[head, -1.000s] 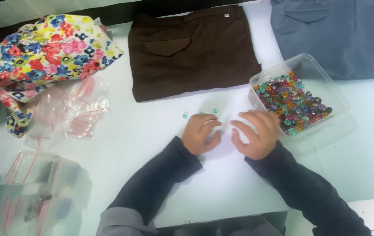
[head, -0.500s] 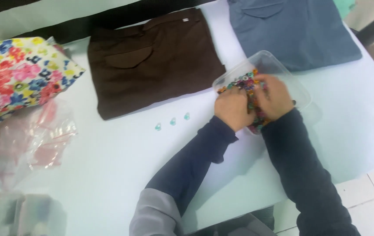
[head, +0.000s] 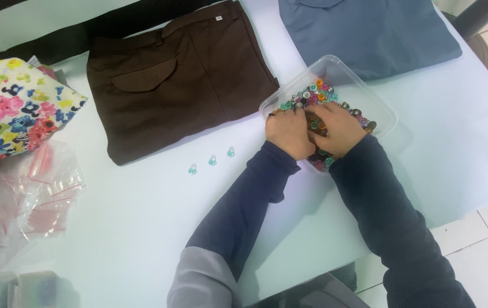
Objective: The person is sorting green buttons from a mixed container and placing them into small plastic bags.
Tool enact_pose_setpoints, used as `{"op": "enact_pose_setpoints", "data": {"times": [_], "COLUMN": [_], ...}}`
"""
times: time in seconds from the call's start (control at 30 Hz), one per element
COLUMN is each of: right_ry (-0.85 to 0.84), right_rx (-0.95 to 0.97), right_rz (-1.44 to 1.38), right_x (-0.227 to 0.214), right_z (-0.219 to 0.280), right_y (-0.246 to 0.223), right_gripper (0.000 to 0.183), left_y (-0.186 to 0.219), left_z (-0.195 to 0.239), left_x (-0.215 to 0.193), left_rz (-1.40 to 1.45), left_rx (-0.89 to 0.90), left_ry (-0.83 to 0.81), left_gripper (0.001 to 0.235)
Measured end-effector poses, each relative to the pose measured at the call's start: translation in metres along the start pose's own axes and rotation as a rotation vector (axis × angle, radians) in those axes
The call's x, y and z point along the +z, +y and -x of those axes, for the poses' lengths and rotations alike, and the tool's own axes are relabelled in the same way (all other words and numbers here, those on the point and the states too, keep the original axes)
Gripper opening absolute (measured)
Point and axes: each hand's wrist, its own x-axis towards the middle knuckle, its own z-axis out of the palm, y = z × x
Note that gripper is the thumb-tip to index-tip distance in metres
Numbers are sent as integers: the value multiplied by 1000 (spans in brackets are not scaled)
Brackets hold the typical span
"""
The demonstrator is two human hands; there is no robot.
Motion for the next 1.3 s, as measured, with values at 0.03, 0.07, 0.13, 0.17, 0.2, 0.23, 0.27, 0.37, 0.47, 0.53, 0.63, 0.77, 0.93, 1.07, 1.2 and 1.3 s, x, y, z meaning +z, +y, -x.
{"op": "enact_pose_setpoints", "data": {"times": [0.03, 0.07, 0.13, 0.17, 0.2, 0.23, 0.27, 0.37, 0.47, 0.53, 0.63, 0.77, 0.93, 1.07, 1.2, 1.3], "right_ry": [0, -2, -4, -9, -15, -16, 0, 55, 147, 195, 271, 304, 280, 246, 255, 263], "right_rx": [1, -22, -45, -55, -65, -67, -59, -58, -91, -120, -175, -142, -131, -116, -132, -128], "right_rz": [0, -41, -83, -98, -115, -115, -109, -141, -211, -243, -285, -483, -733, -886, -928, -941], "right_x": [1, 2, 2, 1, 0, 1, 3, -4, -9, -13, -18, -18, -12, -12, -16, -16], "right_z": [0, 0, -1, -2, -3, -3, -3, 3, 7, 8, 8, 8, 0, -1, -3, -2], "right_y": [2, 4, 6, 6, 5, 7, 9, -3, -5, -5, -10, -9, 4, 6, 4, 5], "right_gripper": [60, 57, 55, 52, 49, 49, 47, 42, 35, 33, 33, 28, 28, 27, 27, 25], "left_y": [12, 24, 34, 32, 29, 27, 25, 19, 14, 13, 11, 6, 2, 1, -1, 0], "left_z": [0, 1, 0, -1, -1, -1, -1, 0, 0, 4, 11, 15, 17, 20, 21, 21], "left_x": [3, 7, 13, 15, 18, 18, 17, 15, 11, 3, -9, -8, -10, -13, -15, -16], "left_rz": [1, -84, -170, -136, -101, -103, -83, -57, -27, -4, 55, 161, 208, 241, 290, 309], "left_rx": [1, -164, -329, -301, -275, -277, -256, -222, -188, -172, -129, -62, -18, 7, 28, 18], "left_ry": [0, 202, 404, 372, 339, 339, 321, 273, 214, 181, 192, 188, 163, 174, 196, 222], "left_gripper": [48, 17, 15, 11, 9, 9, 8, 4, 13, 19, 26, 29, 26, 26, 19, 22]}}
